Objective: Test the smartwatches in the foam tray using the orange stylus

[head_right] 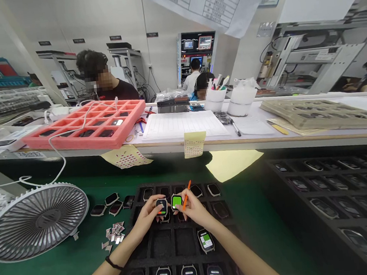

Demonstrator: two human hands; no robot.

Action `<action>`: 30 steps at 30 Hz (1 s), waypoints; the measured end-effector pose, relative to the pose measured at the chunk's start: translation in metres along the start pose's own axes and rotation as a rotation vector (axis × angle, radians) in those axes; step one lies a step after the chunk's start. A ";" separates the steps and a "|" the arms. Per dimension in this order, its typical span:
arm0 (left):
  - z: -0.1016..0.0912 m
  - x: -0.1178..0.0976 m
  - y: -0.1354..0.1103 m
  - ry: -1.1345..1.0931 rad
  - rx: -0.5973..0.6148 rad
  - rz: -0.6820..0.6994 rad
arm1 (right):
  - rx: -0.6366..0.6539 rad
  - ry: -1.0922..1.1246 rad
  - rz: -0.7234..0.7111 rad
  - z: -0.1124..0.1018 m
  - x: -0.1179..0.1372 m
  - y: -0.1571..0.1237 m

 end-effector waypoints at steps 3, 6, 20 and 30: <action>0.000 0.002 0.002 0.005 0.004 0.020 | 0.010 -0.024 0.021 0.001 0.003 0.000; 0.000 0.002 0.002 0.005 0.006 0.025 | 0.003 -0.041 0.035 0.002 0.005 0.000; -0.001 0.004 0.001 0.052 0.018 0.017 | 0.000 -0.066 0.030 -0.003 -0.004 -0.001; 0.009 0.000 -0.009 0.260 0.092 0.077 | -0.006 -0.065 0.050 0.003 -0.003 -0.001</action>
Point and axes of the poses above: each hand's wrist, its own y-axis towards the middle knuckle, its own z-axis out of the palm, x = y × z, the point moved 3 cm from there along y, towards the middle knuckle, and after that the axes turned 14 degrees about -z, right-handed, at the moved point
